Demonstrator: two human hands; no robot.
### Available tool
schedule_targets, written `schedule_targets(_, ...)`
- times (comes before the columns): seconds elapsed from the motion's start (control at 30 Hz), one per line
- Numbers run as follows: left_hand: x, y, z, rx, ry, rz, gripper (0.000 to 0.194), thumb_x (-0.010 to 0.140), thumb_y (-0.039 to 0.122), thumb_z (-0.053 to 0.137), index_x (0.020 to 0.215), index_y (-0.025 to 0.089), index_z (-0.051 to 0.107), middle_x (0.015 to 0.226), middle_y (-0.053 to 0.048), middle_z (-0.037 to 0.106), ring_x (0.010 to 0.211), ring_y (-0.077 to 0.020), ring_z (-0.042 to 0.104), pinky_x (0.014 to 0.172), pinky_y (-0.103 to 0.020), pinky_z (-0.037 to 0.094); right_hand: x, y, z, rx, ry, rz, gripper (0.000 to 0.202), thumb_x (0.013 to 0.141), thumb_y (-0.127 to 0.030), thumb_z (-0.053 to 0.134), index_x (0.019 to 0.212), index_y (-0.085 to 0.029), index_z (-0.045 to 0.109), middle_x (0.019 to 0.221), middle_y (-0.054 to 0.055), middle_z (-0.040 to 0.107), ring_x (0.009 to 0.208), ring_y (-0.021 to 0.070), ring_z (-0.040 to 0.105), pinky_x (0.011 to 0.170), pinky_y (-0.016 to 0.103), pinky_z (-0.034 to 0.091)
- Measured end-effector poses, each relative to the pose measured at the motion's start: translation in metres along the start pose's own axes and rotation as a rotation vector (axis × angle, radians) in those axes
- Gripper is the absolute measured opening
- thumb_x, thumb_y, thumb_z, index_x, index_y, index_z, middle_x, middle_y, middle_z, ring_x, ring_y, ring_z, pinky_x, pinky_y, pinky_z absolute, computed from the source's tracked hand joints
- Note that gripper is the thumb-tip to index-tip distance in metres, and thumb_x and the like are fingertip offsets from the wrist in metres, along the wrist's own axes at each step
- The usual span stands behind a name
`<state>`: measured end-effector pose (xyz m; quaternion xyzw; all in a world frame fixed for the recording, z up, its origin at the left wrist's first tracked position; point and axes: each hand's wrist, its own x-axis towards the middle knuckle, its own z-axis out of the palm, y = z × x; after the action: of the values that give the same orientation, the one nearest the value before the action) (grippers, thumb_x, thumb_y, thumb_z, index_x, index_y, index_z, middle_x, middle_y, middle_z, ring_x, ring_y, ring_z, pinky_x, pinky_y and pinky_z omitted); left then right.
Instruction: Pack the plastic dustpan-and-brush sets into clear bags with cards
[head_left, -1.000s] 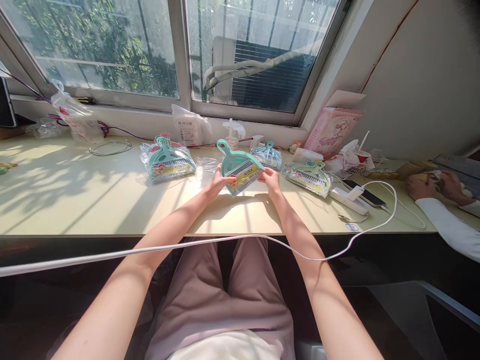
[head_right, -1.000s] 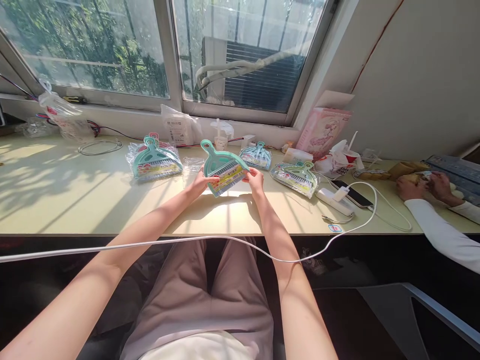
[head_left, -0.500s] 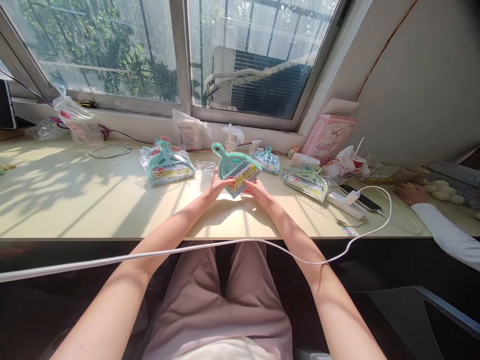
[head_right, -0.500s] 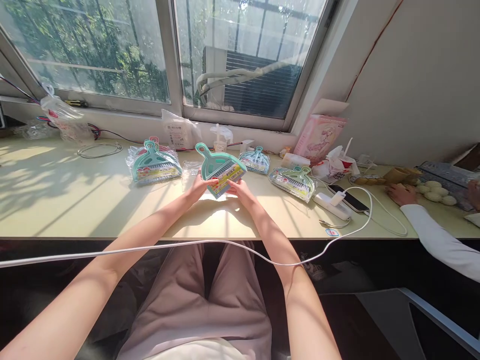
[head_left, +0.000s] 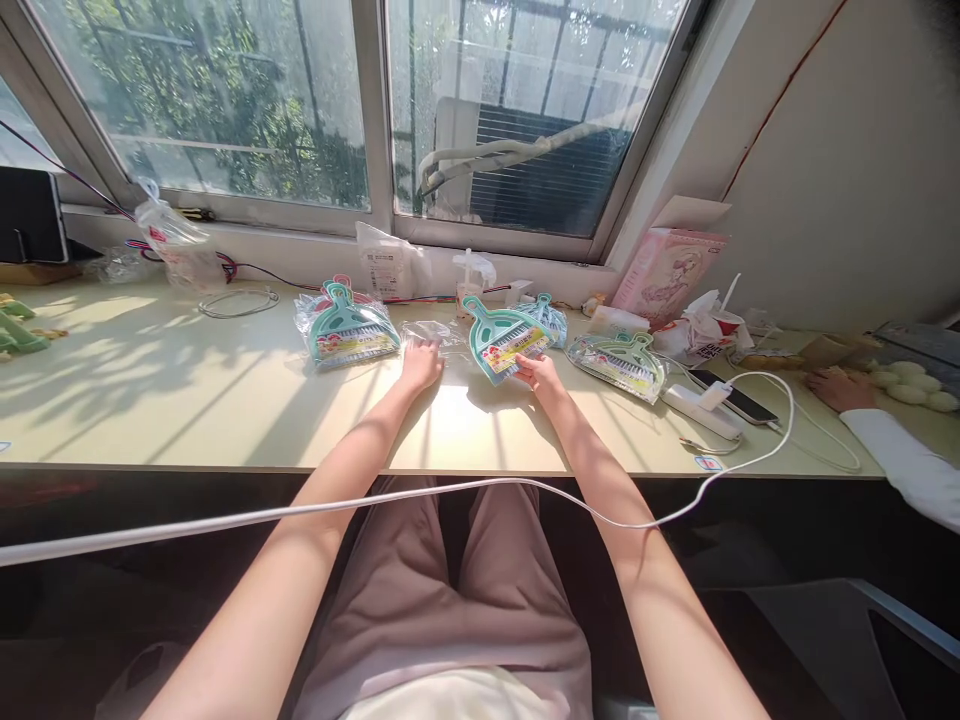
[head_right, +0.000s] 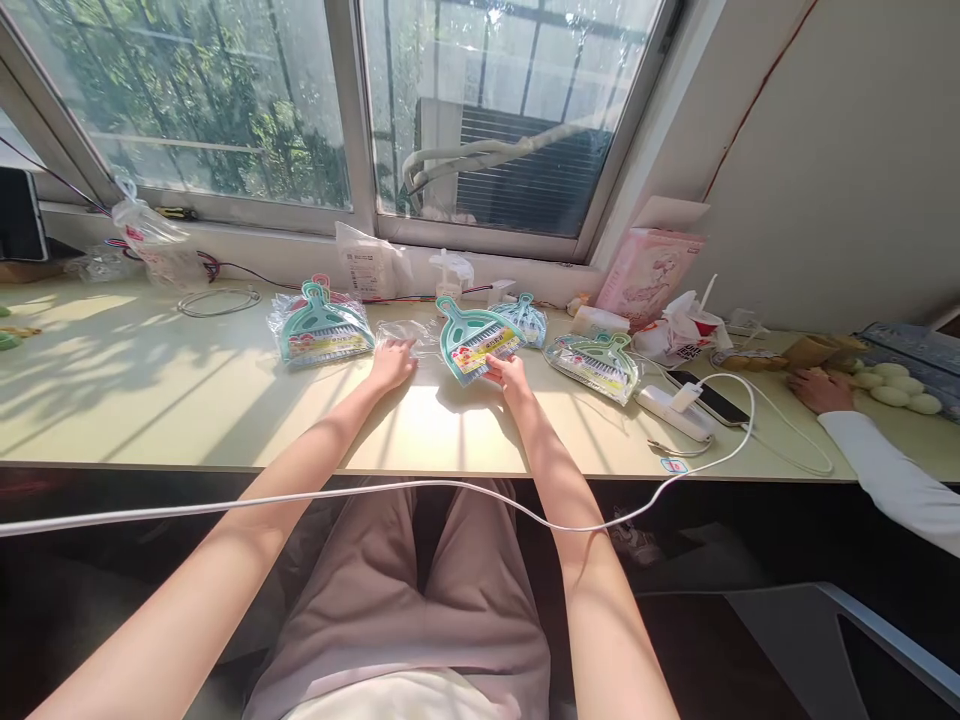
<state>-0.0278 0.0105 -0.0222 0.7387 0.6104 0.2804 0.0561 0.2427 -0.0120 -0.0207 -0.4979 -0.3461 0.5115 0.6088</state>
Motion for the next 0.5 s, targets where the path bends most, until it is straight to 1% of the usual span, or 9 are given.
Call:
schedule_targets(0.07,-0.004,0.000,0.000,0.079,-0.078,0.054,0.036,0.100,0.020,0.062,0.127,0.020,0.085,0.128,-0.020,0.084,0.138,-0.0412,0.071,0.129,-0.056,0.044,-0.002,-0.002,-0.004,-0.027,-0.005,0.005,0.027,0.082,-0.009,0.087,0.099,-0.023,0.072,0.086,0.003,0.086,0.098,0.0282,0.088,0.100,0.045,0.075)
schedule_targets(0.1,-0.005,0.001,0.000,0.081,-0.086,0.070,0.031,0.099,0.020,0.063,0.120,0.021,0.086,0.122,-0.020,0.085,0.133,-0.0405,0.073,0.126,-0.055,0.046,-0.003,-0.004,-0.007,-0.043,-0.037,0.008,0.025,0.083,-0.010,0.086,0.100,-0.024,0.074,0.089,0.004,0.087,0.103,0.0290,0.088,0.104,0.046,0.074)
schedule_targets(0.17,-0.006,0.004,0.000,0.042,-0.047,0.063,0.026,0.098,0.021,0.066,0.115,0.021,0.087,0.120,-0.022,0.083,0.131,-0.0417,0.071,0.120,-0.054,0.049,-0.007,-0.010,-0.014,-0.086,-0.130,0.022,0.021,0.085,-0.013,0.084,0.101,-0.024,0.076,0.093,0.005,0.088,0.111,0.0312,0.087,0.108,0.048,0.072)
schedule_targets(0.23,-0.005,0.006,-0.004,-0.008,0.012,0.028,0.023,0.097,0.022,0.069,0.114,0.019,0.086,0.124,-0.025,0.081,0.134,-0.0446,0.067,0.118,-0.055,0.049,-0.011,-0.017,-0.021,-0.139,-0.220,0.042,0.020,0.084,-0.015,0.084,0.101,-0.024,0.078,0.096,0.007,0.089,0.114,0.0337,0.086,0.109,0.051,0.071)
schedule_targets(0.3,-0.003,0.005,-0.009,-0.023,0.055,-0.005,0.021,0.094,0.020,0.071,0.109,0.020,0.084,0.127,-0.025,0.080,0.138,-0.0468,0.063,0.121,-0.059,0.047,-0.013,-0.023,-0.027,-0.195,-0.277,0.076,0.020,0.080,-0.013,0.087,0.096,-0.023,0.079,0.093,0.009,0.088,0.107,0.0346,0.087,0.105,0.050,0.071)
schedule_targets(0.37,-0.002,0.002,-0.016,0.005,0.052,-0.049,0.019,0.091,0.015,0.069,0.103,0.020,0.083,0.124,-0.025,0.080,0.137,-0.0469,0.063,0.121,-0.060,0.046,-0.012,-0.027,-0.032,-0.238,-0.341,0.115,0.023,0.076,-0.011,0.091,0.093,-0.022,0.079,0.092,0.010,0.088,0.095,0.0322,0.086,0.096,0.046,0.073)
schedule_targets(0.43,-0.002,-0.001,-0.021,0.044,0.010,-0.116,0.018,0.091,0.012,0.066,0.095,0.019,0.082,0.116,-0.025,0.080,0.129,-0.0452,0.067,0.115,-0.057,0.049,-0.009,-0.027,-0.035,-0.269,-0.407,0.150,0.028,0.071,-0.009,0.094,0.092,-0.022,0.079,0.090,0.010,0.087,0.082,0.0281,0.083,0.082,0.042,0.073)
schedule_targets(0.5,-0.002,-0.003,-0.023,0.048,-0.016,-0.165,0.017,0.091,0.011,0.065,0.087,0.018,0.079,0.104,-0.024,0.079,0.120,-0.0436,0.070,0.109,-0.054,0.052,-0.007,-0.025,-0.036,-0.271,-0.450,0.111,0.031,0.070,-0.007,0.095,0.092,-0.021,0.079,0.088,0.009,0.086,0.072,0.0248,0.079,0.071,0.038,0.071)
